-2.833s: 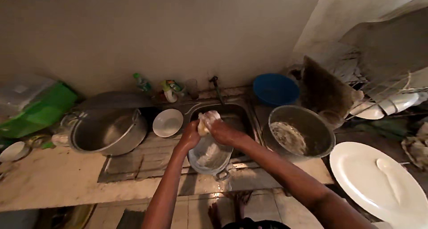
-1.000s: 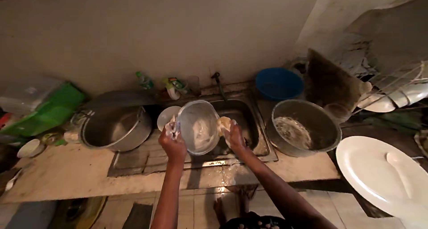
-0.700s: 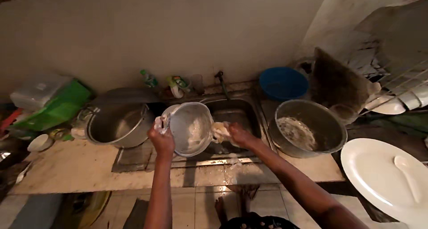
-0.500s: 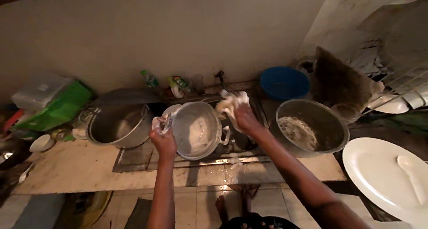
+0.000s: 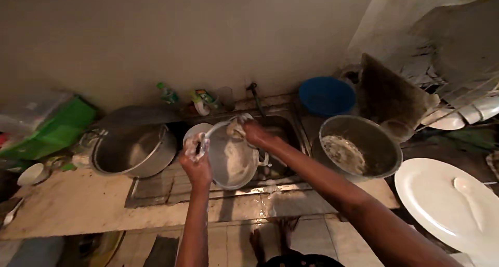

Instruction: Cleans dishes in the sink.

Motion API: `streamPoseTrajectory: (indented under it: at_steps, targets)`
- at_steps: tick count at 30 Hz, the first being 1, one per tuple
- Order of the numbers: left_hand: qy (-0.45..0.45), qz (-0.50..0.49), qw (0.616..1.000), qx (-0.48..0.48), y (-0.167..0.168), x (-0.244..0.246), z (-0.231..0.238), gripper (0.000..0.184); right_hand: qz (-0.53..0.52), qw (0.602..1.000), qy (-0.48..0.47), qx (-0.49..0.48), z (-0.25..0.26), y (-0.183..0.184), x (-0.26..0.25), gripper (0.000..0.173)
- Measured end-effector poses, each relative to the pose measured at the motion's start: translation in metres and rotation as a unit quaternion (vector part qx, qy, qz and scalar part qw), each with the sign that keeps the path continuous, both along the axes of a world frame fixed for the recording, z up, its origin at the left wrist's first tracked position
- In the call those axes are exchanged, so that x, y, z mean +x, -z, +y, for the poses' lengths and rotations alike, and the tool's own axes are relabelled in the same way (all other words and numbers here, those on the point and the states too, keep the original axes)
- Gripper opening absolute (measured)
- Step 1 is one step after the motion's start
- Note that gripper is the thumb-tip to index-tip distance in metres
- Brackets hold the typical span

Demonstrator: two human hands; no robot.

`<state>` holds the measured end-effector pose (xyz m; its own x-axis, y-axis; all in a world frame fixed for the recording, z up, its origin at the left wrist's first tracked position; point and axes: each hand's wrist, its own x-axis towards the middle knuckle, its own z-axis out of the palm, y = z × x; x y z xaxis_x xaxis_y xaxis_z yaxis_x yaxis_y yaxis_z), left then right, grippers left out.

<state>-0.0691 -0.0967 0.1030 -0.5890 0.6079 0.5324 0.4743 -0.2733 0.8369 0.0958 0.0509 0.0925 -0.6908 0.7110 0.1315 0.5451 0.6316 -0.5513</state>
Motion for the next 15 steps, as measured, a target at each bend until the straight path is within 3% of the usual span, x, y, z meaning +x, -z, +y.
streamPoseTrajectory:
  at_steps: [2,4,7,9,12,13,15]
  targets:
    - [0.023,0.008,0.999,-0.027,0.003,-0.003,0.003,0.029,-0.013,0.999,-0.027,0.035,-0.010,-0.006,-0.006,0.041]
    - [0.068,0.006,0.996,-0.065,0.005,-0.002,0.008,0.026,0.009,0.978,-0.121,0.170,-0.023,-0.016,-0.017,0.025]
    - [0.068,0.001,0.995,-0.067,0.000,-0.002,0.007,0.021,0.045,0.951,-0.185,0.242,-0.015,-0.013,-0.028,0.031]
    - [0.026,0.006,0.998,-0.051,-0.003,0.002,0.002,0.024,0.038,0.979,-0.126,0.156,-0.003,0.006,-0.017,0.036]
    - [-0.029,0.051,0.998,-0.004,0.005,0.002,0.004,0.028,-0.041,0.996,0.002,-0.078,-0.002,0.008,-0.004,0.040]
    - [-0.031,0.067,0.997,-0.003,0.008,0.004,0.006,0.028,-0.061,0.993,0.024,-0.100,-0.006,0.004,-0.006,0.036]
    - [0.003,0.087,0.995,-0.039,0.010,0.006,0.008,0.024,-0.071,0.997,0.004,-0.027,-0.015,0.000,-0.013,0.029]
